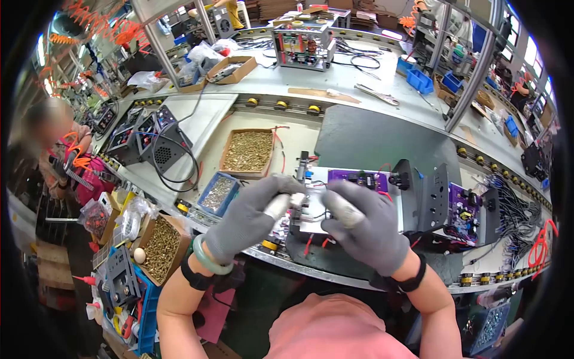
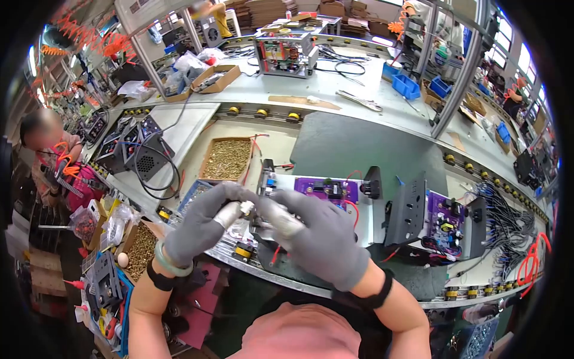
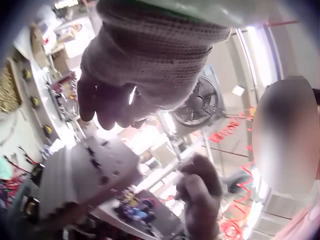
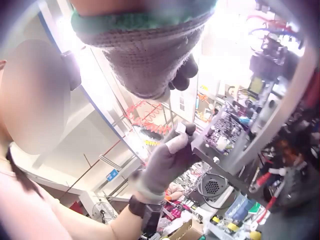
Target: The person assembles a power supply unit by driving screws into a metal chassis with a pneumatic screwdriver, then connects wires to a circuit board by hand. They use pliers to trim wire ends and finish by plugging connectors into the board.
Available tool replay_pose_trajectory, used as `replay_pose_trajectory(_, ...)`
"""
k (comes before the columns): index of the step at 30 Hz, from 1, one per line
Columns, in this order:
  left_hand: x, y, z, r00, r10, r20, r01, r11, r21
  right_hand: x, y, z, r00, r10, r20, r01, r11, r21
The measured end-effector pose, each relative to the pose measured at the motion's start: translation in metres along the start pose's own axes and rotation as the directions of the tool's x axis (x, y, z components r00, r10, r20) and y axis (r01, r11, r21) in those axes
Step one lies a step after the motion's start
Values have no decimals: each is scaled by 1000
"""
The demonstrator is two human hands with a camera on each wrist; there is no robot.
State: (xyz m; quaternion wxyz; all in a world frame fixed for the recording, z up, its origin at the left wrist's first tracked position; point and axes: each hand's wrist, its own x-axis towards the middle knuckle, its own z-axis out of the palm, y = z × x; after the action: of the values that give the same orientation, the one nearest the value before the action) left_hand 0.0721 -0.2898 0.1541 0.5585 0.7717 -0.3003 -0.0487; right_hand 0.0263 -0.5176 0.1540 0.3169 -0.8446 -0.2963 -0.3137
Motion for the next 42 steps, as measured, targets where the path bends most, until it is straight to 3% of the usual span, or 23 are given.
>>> replay_pose_trajectory(2, 7, 27, 21, 996, -84, 17, 86, 988, -130, 11, 5, 3, 985, -174, 1, 173, 974, -149)
replay_pose_trajectory(3, 17, 20, 25, 999, -27, 25, 26, 999, 17, 10, 12, 6, 986, -155, -65, 143, 977, -159)
replay_pose_trajectory(4, 24, 21, 30, 1000, -18, 26, 17, 1000, 13, 11, 17, 7, 981, -141, -130, 118, 979, -168)
replay_pose_trajectory(6, 36, 30, 40, 995, -97, -11, 95, 990, -108, 11, 19, -3, 980, -163, -117, 136, 969, -207)
replay_pose_trajectory(7, 42, 37, 42, 977, -215, -11, 214, 976, -37, 8, 20, -8, 981, 99, -164, -105, 994, -31)
replay_pose_trajectory(8, 52, 34, 42, 978, -209, -8, 208, 977, -40, 6, 22, -13, 919, 358, -165, -334, 930, 152)
replay_pose_trajectory(10, 75, 15, 39, 999, 32, 33, -37, 985, 167, -2, 33, -29, 902, 376, -212, -363, 927, 97)
replay_pose_trajectory(11, 85, 5, 35, 999, 23, 43, -35, 947, 319, -8, 40, -38, 909, 374, -182, -382, 924, -5)
replay_pose_trajectory(12, 92, 8, 35, 999, 24, 40, -35, 948, 315, -14, 45, -45, 916, 374, -148, -391, 914, -109)
replay_pose_trajectory(13, 99, 13, 36, 991, -96, 89, 38, 863, 504, -20, 48, -47, 916, 373, -146, -390, 914, -113)
replay_pose_trajectory(14, 104, 16, 38, 969, -219, 113, 87, 731, 676, -25, 52, -48, 947, 297, -124, -319, 918, -238)
replay_pose_trajectory(16, 111, 7, 43, 968, -183, 171, 27, 754, 656, -37, 60, -50, 971, 221, -95, -241, 902, -359)
replay_pose_trajectory(18, 118, 4, 50, 886, -217, 411, -156, 694, 703, -47, 66, -49, 971, 240, -1, -232, 936, -263)
replay_pose_trajectory(20, 122, 5, 56, 856, -240, 457, -205, 655, 727, -49, 63, -47, 968, 249, -30, -249, 937, -243)
replay_pose_trajectory(22, 128, 7, 57, 819, -305, 486, -167, 683, 711, -51, 65, -47, 962, 270, -32, -271, 947, -175)
replay_pose_trajectory(23, 129, -14, 54, 839, -229, 494, -156, 768, 621, -51, 64, -46, 965, 257, -47, -262, 949, -177)
replay_pose_trajectory(24, 131, -11, 52, 836, -230, 498, -159, 767, 621, -53, 65, -46, 964, 262, -49, -267, 947, -176)
replay_pose_trajectory(26, 138, -4, 47, 719, -518, 463, 237, 809, 537, -53, 67, -46, 973, 224, -53, -230, 954, -193)
replay_pose_trajectory(27, 139, -6, 48, 707, -553, 440, 360, 818, 449, -53, 68, -46, 973, 224, -55, -231, 954, -192)
replay_pose_trajectory(31, 145, -13, 46, 703, -511, 495, 234, 823, 517, -54, 68, -46, 974, 217, -67, -226, 958, -179)
replay_pose_trajectory(33, 146, -24, 45, 711, -418, 566, 97, 855, 509, -54, 69, -45, 974, 213, -70, -222, 960, -172)
replay_pose_trajectory(36, 145, -26, 46, 729, -409, 549, 82, 848, 523, -55, 71, -42, 975, 207, -85, -219, 963, -156)
replay_pose_trajectory(42, 151, -19, 43, 632, -573, 522, 329, 808, 489, -54, 71, -43, 971, 217, -94, -229, 964, -134)
